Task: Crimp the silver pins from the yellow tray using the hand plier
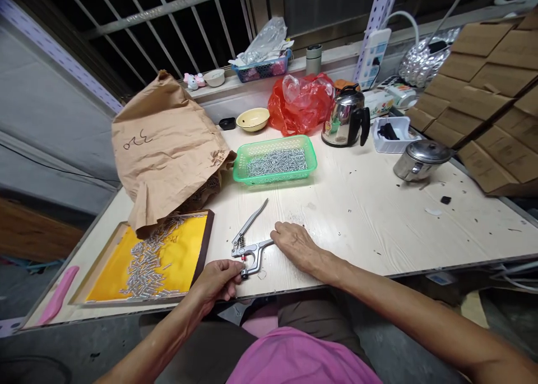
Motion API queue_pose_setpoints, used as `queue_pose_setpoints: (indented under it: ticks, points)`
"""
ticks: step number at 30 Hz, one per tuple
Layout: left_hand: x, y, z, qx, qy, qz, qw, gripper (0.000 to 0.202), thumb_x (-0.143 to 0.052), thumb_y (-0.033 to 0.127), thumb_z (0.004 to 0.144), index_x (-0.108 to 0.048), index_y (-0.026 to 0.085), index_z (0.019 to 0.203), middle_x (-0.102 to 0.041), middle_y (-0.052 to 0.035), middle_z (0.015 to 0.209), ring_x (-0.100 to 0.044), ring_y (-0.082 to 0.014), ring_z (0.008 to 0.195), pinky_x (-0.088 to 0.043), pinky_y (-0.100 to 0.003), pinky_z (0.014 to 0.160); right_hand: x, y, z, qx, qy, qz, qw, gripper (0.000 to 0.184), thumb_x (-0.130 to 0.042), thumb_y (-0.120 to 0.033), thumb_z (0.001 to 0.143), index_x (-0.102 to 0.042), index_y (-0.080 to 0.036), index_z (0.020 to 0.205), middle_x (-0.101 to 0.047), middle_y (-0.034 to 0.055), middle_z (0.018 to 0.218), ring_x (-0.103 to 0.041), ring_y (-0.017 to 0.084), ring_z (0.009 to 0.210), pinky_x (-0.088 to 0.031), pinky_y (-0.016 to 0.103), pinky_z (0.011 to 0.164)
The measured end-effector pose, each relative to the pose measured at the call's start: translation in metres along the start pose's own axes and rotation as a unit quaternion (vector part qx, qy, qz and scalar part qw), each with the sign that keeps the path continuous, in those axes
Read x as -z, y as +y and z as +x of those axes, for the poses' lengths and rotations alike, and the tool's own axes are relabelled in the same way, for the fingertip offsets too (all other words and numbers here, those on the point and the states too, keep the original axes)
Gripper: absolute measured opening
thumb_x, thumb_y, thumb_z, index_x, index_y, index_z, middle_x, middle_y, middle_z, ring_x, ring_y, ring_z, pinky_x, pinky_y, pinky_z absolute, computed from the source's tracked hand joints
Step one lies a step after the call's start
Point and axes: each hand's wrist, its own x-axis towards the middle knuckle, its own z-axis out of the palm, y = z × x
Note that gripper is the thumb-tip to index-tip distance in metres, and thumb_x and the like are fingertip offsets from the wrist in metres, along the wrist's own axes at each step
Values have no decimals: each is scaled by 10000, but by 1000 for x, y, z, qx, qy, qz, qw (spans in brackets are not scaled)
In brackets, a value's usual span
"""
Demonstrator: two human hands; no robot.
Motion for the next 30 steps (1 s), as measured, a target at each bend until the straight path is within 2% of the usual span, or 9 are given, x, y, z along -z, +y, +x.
queue_pose_setpoints:
  ticks: [3,6,8,10,13,16,22,26,30]
  points:
    - [2,5,1,17,-17,7,1000,389,-709,490,601,-524,150,640,-535,48,410,-436,-48,281,-266,-145,306,6,1,-1,-1,-8,21,1000,161,-416,-149,927,-576,-154,908,-548,71,905,-500,169,794,-359,280,687]
    - [3,8,2,28,-35,14,999,407,-741,481,560,-534,145,659,-569,45,467,-476,-52,311,-302,-146,311,18,8,0,26,-7,62,998,199,-495,-322,910,-598,-154,936,-560,93,990,-510,200,894,-393,308,761]
    - [4,10,3,34,-44,21,998,424,-753,486,541,-542,142,670,-573,44,479,-487,-54,323,-312,-144,312,25,17,7,49,5,68,997,404,-606,-462,815,-586,-151,1072,-499,143,1210,-454,274,1078,-384,383,865]
    - [4,10,2,35,-50,24,998,437,-757,496,532,-546,139,672,-572,44,480,-492,-52,333,-315,-140,313,29,29,18,66,4,56,996,741,-708,-546,676,-488,-150,1262,-304,184,1420,-296,361,1251,-306,489,968]
    - [3,10,1,38,-53,27,998,455,-761,507,523,-555,134,682,-570,41,477,-492,-52,338,-317,-139,313,29,43,39,102,-51,45,992,1037,-739,-604,573,-317,-150,1404,-146,198,1495,-102,415,1338,-175,583,1024]
    - [2,9,0,38,-50,22,998,466,-764,512,521,-555,136,700,-572,43,483,-492,-52,339,-316,-140,314,28,49,56,129,-94,36,987,1051,-707,-632,583,-293,-142,1415,-216,204,1470,-120,418,1333,-174,595,1018]
    - [0,8,-2,38,-33,17,999,458,-767,505,533,-552,138,701,-574,43,489,-497,-54,341,-329,-144,323,41,41,67,145,-74,-8,987,989,-743,-634,503,-450,-78,1267,-484,173,1194,-406,328,1103,-279,521,967]
    - [-1,5,-2,43,-19,14,999,441,-763,500,551,-552,136,684,-578,35,486,-499,-61,333,-330,-153,323,47,37,67,143,-93,-39,985,791,-710,-630,570,-545,-88,1123,-508,145,1105,-440,292,993,-316,495,911]
    - [-1,1,-1,41,-15,23,999,454,-742,539,554,-531,148,646,-554,40,463,-493,-69,332,-327,-163,335,43,39,65,155,-77,-29,984,668,-693,-619,620,-580,-107,1035,-527,125,1061,-448,269,966,-367,393,817]
